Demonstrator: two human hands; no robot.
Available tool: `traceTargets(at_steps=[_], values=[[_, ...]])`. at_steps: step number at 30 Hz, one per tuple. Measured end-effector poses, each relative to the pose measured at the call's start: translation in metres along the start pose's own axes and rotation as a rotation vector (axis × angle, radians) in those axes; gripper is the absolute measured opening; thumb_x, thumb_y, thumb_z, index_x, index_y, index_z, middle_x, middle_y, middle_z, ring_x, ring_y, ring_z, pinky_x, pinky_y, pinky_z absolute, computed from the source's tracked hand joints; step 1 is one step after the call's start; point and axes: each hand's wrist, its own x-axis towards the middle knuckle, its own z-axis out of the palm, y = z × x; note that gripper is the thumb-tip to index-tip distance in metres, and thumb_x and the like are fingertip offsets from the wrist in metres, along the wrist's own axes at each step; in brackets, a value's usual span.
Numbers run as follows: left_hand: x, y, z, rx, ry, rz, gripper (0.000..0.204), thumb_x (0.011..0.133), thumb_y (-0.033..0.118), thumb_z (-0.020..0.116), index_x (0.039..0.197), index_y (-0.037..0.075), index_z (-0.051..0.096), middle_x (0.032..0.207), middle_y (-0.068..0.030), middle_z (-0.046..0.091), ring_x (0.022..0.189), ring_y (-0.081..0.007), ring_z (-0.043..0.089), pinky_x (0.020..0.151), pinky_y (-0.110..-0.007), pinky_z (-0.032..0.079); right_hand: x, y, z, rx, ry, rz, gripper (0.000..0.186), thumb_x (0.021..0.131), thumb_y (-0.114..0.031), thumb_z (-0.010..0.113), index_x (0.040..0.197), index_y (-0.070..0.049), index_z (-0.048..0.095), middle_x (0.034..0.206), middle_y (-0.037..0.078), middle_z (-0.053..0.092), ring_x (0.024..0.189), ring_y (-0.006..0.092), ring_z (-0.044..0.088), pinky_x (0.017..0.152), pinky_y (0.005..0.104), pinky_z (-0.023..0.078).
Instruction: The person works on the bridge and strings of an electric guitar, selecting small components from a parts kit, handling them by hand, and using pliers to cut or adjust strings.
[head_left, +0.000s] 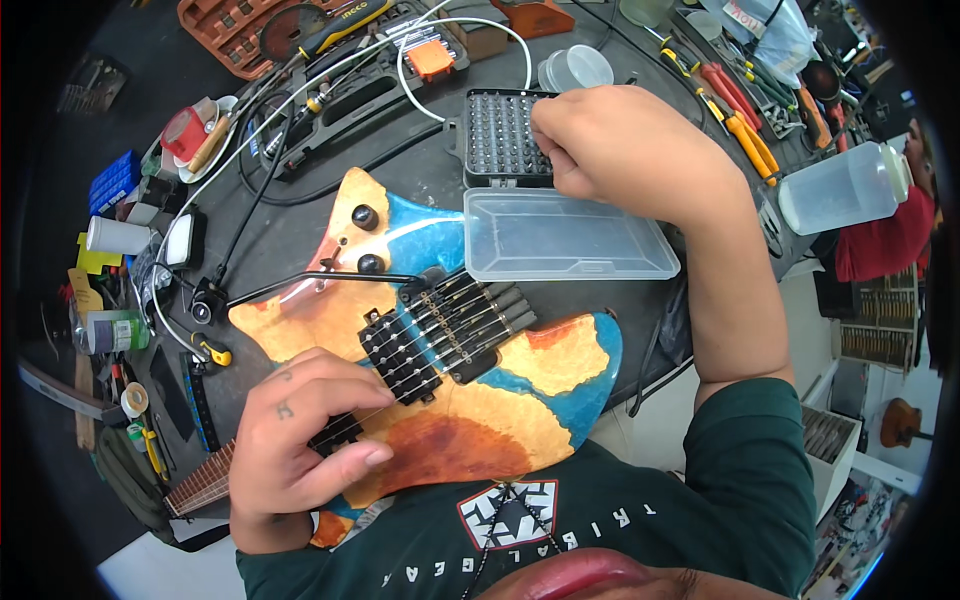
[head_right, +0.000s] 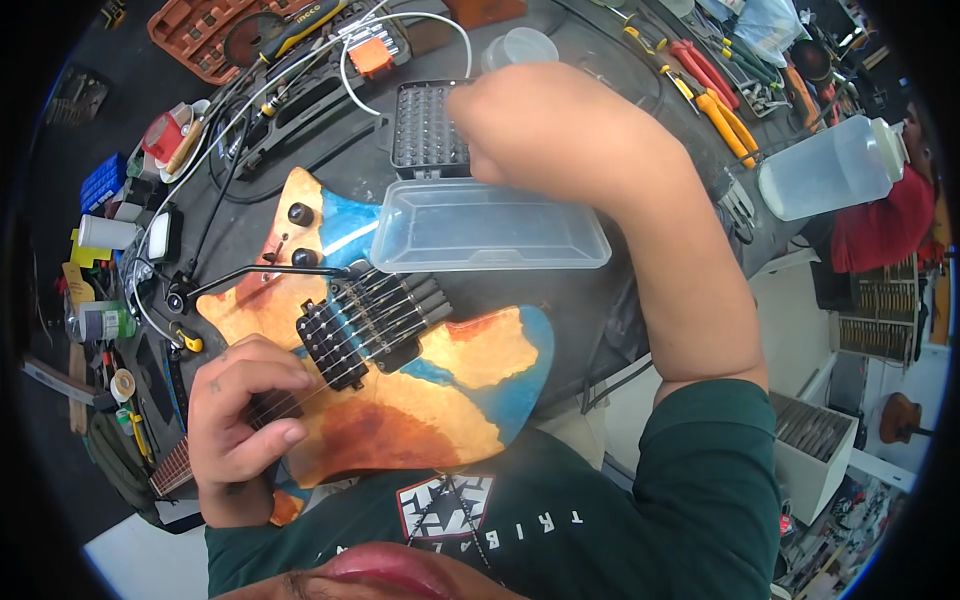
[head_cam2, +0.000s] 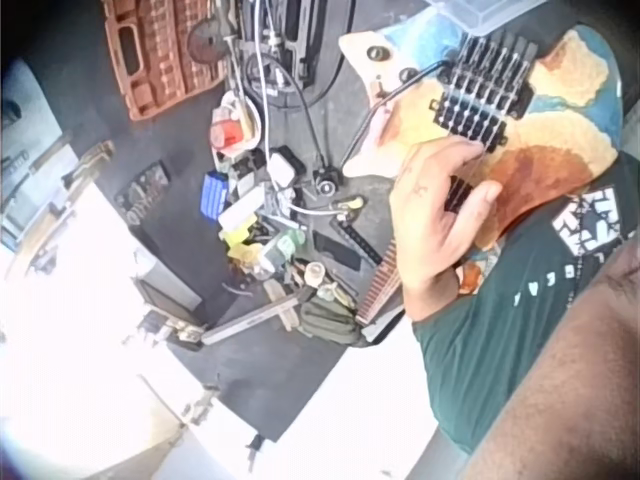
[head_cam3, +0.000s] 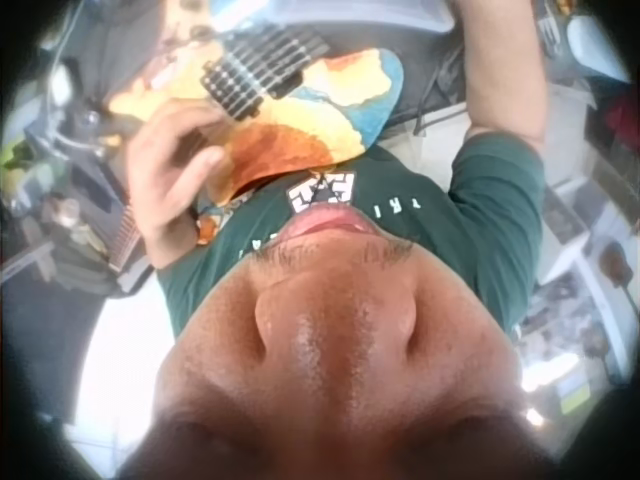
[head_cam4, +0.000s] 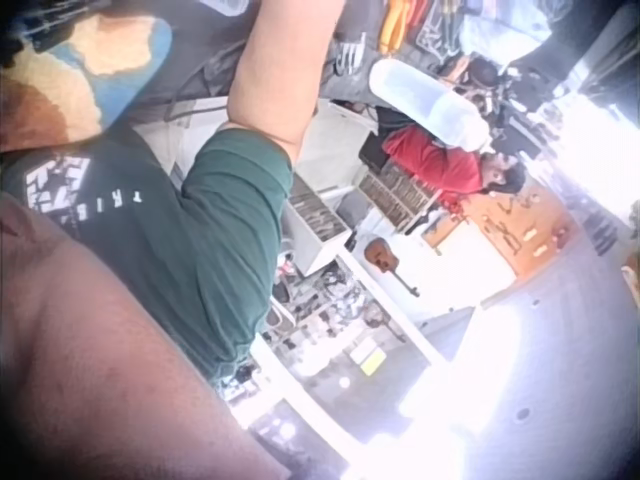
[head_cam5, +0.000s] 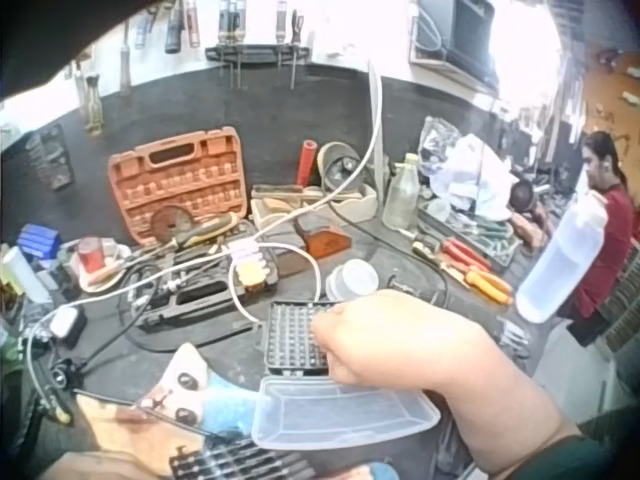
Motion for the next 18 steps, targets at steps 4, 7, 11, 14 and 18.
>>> traceTargets(at_steps=[4,7,11,14,18], values=[[0.000,0.000,-0.001,0.006,-0.013,0.004,0.042,0.082,0.023,0.092,0.113,-0.001,0.076,0.105,-0.0151,0.078,0.093,-0.0332,0.075,0.085,-0.042,0.058,0.001,-0.002,-0.011,0.057,0.059,-0.044,0.008,0.089,-0.011,0.070,0.093,-0.004,0.072,0.089,0.018,0.075,0.088,0.0394,0.074,0.077,0.0509,0.058],[0.001,0.001,-0.002,0.009,-0.028,0.002,0.043,0.083,0.023,0.092,0.114,0.000,0.076,0.105,-0.0150,0.078,0.094,-0.0330,0.075,0.085,-0.042,0.058,-0.003,0.002,-0.012,0.066,0.087,-0.081,0.006,0.090,-0.010,0.069,0.092,-0.005,0.072,0.088,0.017,0.075,0.088,0.0392,0.074,0.077,0.0506,0.058],[0.001,0.000,-0.001,0.012,-0.027,0.007,0.042,0.083,0.022,0.092,0.115,0.000,0.076,0.106,-0.0150,0.078,0.094,-0.0330,0.075,0.085,-0.042,0.058,-0.002,0.003,-0.008,0.087,0.045,-0.072,0.006,0.090,-0.010,0.069,0.091,-0.005,0.072,0.088,0.016,0.074,0.088,0.0386,0.074,0.078,0.0507,0.058],[0.001,0.000,-0.001,0.019,-0.028,0.014,0.042,0.083,0.021,0.092,0.115,-0.001,0.075,0.106,-0.0151,0.078,0.095,-0.0330,0.075,0.086,-0.042,0.058,-0.001,0.002,-0.007,0.087,0.054,-0.063,0.006,0.089,-0.010,0.070,0.091,-0.005,0.072,0.089,0.017,0.074,0.087,0.0392,0.073,0.078,0.0507,0.058],[0.001,-0.001,-0.002,0.011,-0.033,0.018,0.042,0.083,0.021,0.092,0.115,-0.001,0.075,0.107,-0.0152,0.079,0.095,-0.0330,0.075,0.085,-0.042,0.058,0.000,0.005,-0.003,0.068,0.009,-0.058,0.009,0.087,-0.009,0.072,0.093,-0.003,0.069,0.090,0.017,0.073,0.086,0.0405,0.072,0.077,0.0503,0.057]])
